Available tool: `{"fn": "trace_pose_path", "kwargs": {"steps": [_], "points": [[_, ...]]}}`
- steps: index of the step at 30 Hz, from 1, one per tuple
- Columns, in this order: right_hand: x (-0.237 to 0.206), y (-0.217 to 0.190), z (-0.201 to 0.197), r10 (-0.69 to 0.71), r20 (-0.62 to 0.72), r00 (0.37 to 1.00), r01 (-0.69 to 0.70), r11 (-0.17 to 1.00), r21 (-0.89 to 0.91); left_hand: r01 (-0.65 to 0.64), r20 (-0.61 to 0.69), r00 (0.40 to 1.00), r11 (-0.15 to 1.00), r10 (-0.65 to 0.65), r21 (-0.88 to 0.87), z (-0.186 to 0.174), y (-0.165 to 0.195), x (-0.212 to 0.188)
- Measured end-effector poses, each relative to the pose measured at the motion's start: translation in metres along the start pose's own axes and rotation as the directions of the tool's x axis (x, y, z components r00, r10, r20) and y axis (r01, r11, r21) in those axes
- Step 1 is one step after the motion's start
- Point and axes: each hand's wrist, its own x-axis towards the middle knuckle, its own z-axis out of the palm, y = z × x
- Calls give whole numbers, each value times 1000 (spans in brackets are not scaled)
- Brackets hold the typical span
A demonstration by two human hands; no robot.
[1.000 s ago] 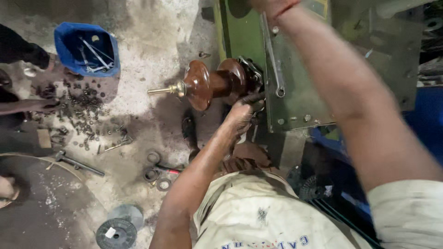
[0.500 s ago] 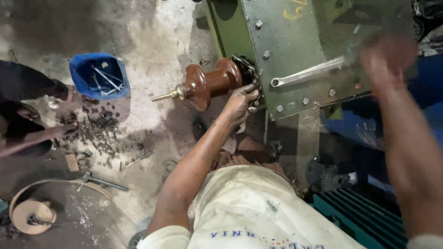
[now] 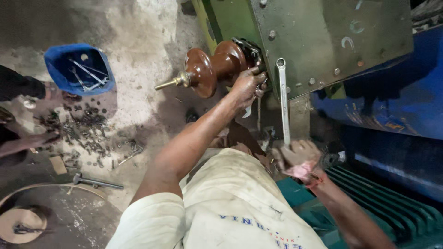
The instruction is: The person uses wrenches to loosen and remove bolts from the green metal housing of an electrical machine with brown porcelain bushings, working bolt by bolt around the unit. Removed bolts and fasteners drop onto the floor beside them as they move to the next fastener.
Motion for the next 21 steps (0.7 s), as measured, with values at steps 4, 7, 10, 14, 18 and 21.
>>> {"fn": "trace_pose_path", "kwargs": {"steps": [4,7,10,14,18,21], "points": [[43,-7,7,-569,123,813,561,822,96,39,26,999,998,-37,-54,-7,-12,7],[106,-38,14,-739,-153,656,752,621,221,-28,48,998,999,29,-28,-15,-17,13],[178,-67,40,-806,-179,564,815,508,278,-83,-1,997,997,83,-8,-20,-3,14],[273,-69,81,-860,-155,487,870,461,174,-37,-58,998,999,35,-33,-17,13,5],[400,-22,77,-749,-167,641,742,661,-117,41,-107,993,998,-46,-52,-21,5,2],[471,40,52,-475,-237,847,453,880,-146,126,-178,976,992,-124,-5,-35,-5,4]]}}
